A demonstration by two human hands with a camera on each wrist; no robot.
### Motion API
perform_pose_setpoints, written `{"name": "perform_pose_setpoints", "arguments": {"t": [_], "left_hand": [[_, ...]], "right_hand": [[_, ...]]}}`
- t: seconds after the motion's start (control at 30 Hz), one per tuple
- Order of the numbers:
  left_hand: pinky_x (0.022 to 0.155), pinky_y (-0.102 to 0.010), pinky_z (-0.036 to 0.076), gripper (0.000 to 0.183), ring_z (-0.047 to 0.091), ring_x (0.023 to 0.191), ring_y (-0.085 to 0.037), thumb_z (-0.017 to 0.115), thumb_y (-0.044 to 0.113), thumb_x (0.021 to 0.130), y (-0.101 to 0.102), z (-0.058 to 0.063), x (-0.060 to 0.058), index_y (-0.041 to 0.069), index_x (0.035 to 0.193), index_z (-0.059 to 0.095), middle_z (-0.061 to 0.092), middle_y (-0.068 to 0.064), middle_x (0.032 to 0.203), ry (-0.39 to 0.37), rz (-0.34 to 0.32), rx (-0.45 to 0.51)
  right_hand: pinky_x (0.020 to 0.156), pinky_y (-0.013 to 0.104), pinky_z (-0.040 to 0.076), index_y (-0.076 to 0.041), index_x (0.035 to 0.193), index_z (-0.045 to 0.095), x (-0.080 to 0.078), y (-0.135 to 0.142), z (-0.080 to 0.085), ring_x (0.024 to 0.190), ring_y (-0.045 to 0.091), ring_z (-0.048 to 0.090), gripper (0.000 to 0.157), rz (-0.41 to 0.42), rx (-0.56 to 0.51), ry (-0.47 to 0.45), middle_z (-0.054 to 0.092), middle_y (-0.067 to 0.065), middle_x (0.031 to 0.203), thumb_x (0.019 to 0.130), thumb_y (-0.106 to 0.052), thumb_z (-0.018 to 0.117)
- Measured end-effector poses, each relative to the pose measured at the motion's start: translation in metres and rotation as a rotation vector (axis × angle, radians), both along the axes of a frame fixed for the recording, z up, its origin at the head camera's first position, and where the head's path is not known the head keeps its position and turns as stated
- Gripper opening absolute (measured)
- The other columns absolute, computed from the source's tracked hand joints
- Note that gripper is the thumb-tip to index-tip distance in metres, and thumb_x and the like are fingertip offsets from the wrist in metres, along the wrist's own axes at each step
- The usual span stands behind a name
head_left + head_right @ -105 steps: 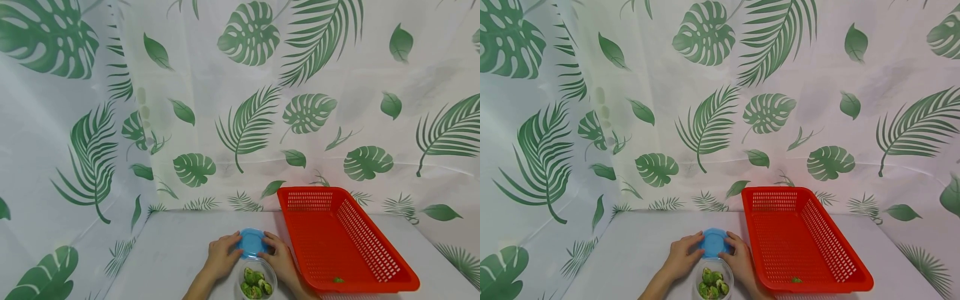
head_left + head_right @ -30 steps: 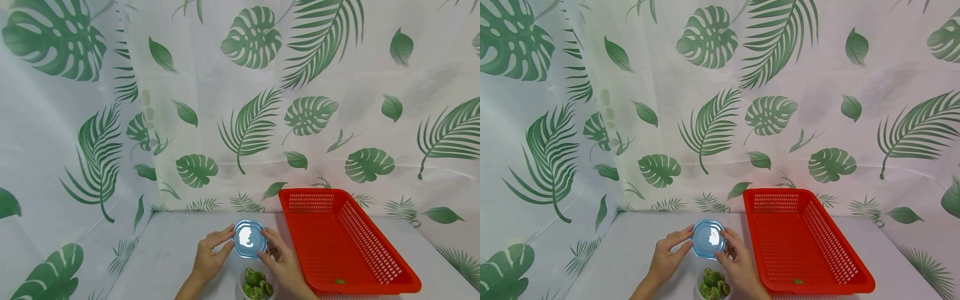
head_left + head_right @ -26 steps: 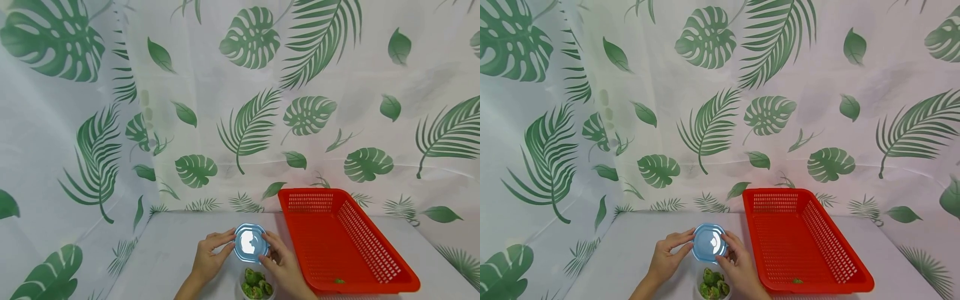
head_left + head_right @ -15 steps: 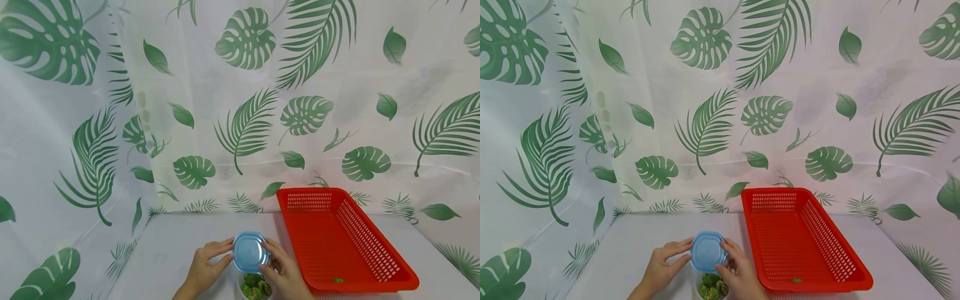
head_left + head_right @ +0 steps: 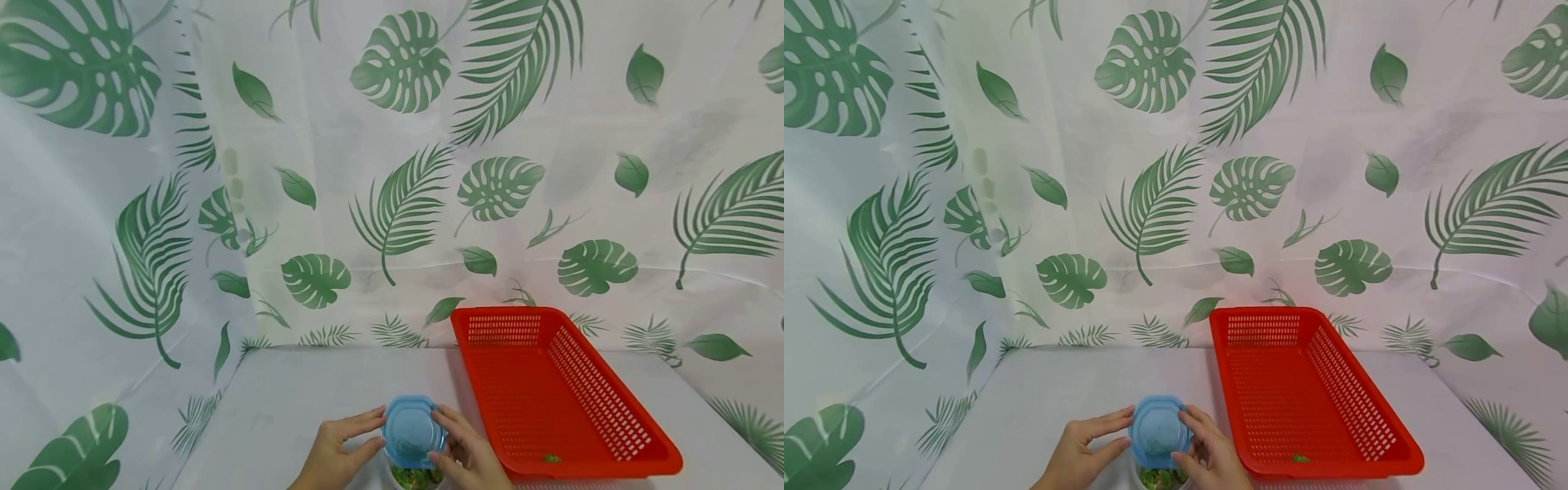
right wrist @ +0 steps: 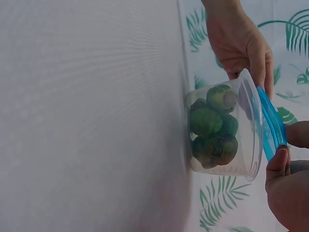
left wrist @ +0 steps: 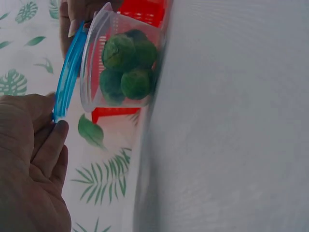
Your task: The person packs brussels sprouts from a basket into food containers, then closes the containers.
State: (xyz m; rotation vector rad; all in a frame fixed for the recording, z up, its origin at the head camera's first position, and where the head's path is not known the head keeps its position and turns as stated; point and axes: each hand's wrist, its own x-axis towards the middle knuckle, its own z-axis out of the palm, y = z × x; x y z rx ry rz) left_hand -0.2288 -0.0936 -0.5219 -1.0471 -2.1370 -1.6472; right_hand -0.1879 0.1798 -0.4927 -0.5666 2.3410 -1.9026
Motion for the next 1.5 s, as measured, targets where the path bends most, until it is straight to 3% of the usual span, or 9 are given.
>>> {"name": "perform_pose_setpoints", "arguments": {"t": [0.27, 0.6, 0.93, 1.2, 1.27, 1.37, 1.5], "left_hand": [[0.100, -0.022, 0.052, 0.034, 0.068, 0.125, -0.022, 0.075, 0.020, 0.098, -0.0007, -0.0012, 0.0034, 0.007, 0.129, 0.074, 0.068, -0.010, 0.137, -0.139, -0.015, -0.022], [0.102, -0.021, 0.049, 0.033, 0.067, 0.125, -0.017, 0.076, 0.021, 0.097, -0.0037, -0.0041, 0.0029, 0.008, 0.127, 0.075, 0.070, -0.007, 0.135, -0.226, -0.033, -0.035], [0.099, -0.027, 0.053, 0.026, 0.073, 0.116, -0.020, 0.077, 0.018, 0.096, -0.0029, -0.0090, 0.0005, 0.007, 0.119, 0.078, 0.075, -0.006, 0.125, -0.081, -0.046, -0.045], [0.099, -0.027, 0.053, 0.031, 0.072, 0.117, -0.019, 0.079, 0.021, 0.095, -0.0002, -0.0062, 0.0011, 0.007, 0.123, 0.077, 0.074, -0.006, 0.127, -0.091, -0.065, -0.093], [0.098, -0.026, 0.053, 0.031, 0.072, 0.117, -0.019, 0.078, 0.020, 0.095, 0.0004, -0.0061, 0.0009, 0.006, 0.123, 0.077, 0.074, -0.007, 0.128, -0.093, -0.071, -0.105], [0.097, -0.026, 0.054, 0.031, 0.072, 0.117, -0.020, 0.078, 0.020, 0.096, 0.0011, -0.0064, 0.0003, 0.005, 0.123, 0.077, 0.074, -0.008, 0.127, -0.086, -0.070, -0.120], [0.097, -0.025, 0.054, 0.031, 0.071, 0.117, -0.019, 0.076, 0.021, 0.097, 0.0015, -0.0075, -0.0001, 0.006, 0.123, 0.077, 0.074, -0.008, 0.128, -0.097, -0.063, -0.136]], "right_hand": [[0.067, 0.020, 0.053, 0.018, 0.150, 0.040, 0.0028, 0.0021, -0.0019, 0.080, 0.007, 0.057, 0.063, 0.016, 0.017, -0.041, 0.024, 0.045, 0.159, 0.101, -0.012, 0.068], [0.063, 0.018, 0.049, 0.014, 0.144, 0.051, 0.0003, 0.0026, -0.0040, 0.073, 0.007, 0.055, 0.064, -0.025, 0.124, -0.072, 0.037, 0.041, 0.154, 0.095, -0.017, 0.077], [0.061, 0.021, 0.053, 0.005, 0.139, 0.061, 0.0042, 0.0039, -0.0029, 0.070, 0.009, 0.055, 0.063, -0.056, 0.327, -0.018, 0.058, 0.026, 0.138, 0.087, -0.023, 0.083], [0.063, 0.021, 0.053, 0.001, 0.140, 0.057, 0.0069, 0.0019, 0.0025, 0.071, 0.010, 0.054, 0.065, -0.068, 0.414, -0.058, 0.061, 0.014, 0.124, 0.086, -0.023, 0.083], [0.065, 0.024, 0.056, 0.000, 0.143, 0.053, 0.0071, 0.0018, 0.0035, 0.073, 0.013, 0.056, 0.069, -0.069, 0.432, -0.069, 0.061, 0.014, 0.123, 0.086, -0.025, 0.084], [0.081, 0.040, 0.063, -0.001, 0.149, 0.049, 0.0058, 0.0012, 0.0045, 0.093, 0.022, 0.063, 0.079, -0.057, 0.476, -0.086, 0.058, 0.018, 0.136, 0.085, -0.032, 0.084], [0.097, 0.065, 0.053, 0.002, 0.154, 0.045, 0.0033, 0.0010, 0.0037, 0.122, 0.043, 0.059, 0.088, -0.022, 0.501, -0.085, 0.049, 0.025, 0.153, 0.085, -0.038, 0.084]]}}
